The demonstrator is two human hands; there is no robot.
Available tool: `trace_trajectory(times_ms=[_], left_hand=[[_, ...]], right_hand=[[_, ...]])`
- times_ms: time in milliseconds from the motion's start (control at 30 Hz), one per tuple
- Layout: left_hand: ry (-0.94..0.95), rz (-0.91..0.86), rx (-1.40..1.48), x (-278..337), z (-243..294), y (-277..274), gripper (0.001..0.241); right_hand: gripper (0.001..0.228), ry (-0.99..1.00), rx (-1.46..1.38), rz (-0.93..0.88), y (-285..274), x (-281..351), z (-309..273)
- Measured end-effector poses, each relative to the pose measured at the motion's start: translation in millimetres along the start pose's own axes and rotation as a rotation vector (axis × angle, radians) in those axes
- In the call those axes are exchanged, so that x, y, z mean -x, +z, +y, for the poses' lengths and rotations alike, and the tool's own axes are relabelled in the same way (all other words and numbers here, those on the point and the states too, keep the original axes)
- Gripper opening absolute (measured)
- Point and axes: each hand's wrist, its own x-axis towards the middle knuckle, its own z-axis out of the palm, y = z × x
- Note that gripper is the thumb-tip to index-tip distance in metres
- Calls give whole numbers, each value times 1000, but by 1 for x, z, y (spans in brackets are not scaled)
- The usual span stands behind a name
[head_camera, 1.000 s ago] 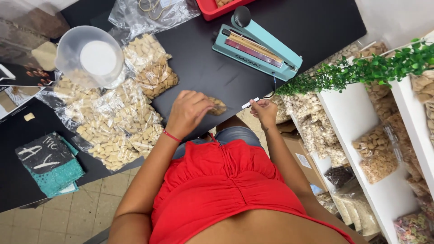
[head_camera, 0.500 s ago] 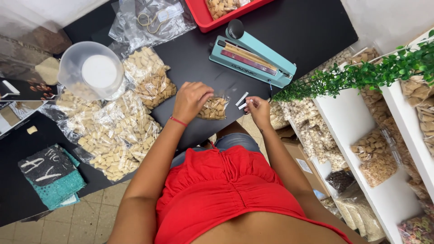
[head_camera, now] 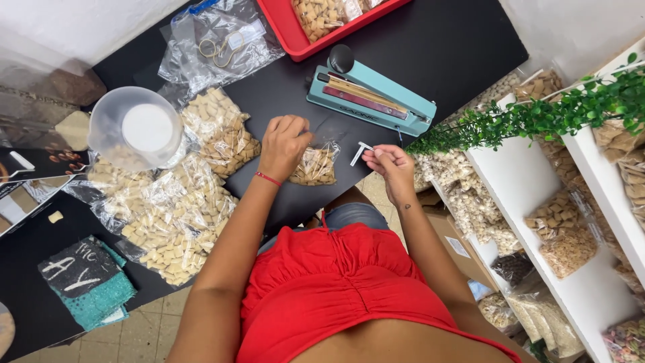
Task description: The person is sealing small plastic bags filled with snacks using a manual impulse heat sealer on a workstation.
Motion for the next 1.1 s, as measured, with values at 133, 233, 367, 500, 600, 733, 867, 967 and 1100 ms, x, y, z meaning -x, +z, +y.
trace_trajectory(times_ms=[133,233,367,500,600,733,867,967,1100], left_hand=[[0,11,47,7,-1,0,14],[-29,-10,67,13,-3,-1,12],[-116,-132,92,20,-5,-4,13],[-169,-168,105,18,-5,-9,5],[-243,-216,156,17,-5,-9,5],[-287,-233,190,17,-6,-12,5],[-277,-218,235,16,-8,-16,7],[-288,-236,245,16,-11,-17,6],[-301,-239,268,13,-14,-15,6]], right_hand=[[19,-17,-92,-97,8,2,-11],[28,-71,-55,-138,19,7,-24],[25,-108,19,-165,24,8,-26],[18,-139,80,-146,31,6,-26],[13,-292,353,-108,38,-8,-31],[8,-716,664,-280,68,-28,-51],[8,-765,1124,-403,100,-55,-33],[7,-681,1288,-495,109,-64,-28],[5,-596,1338,-590,115,-57,-41]])
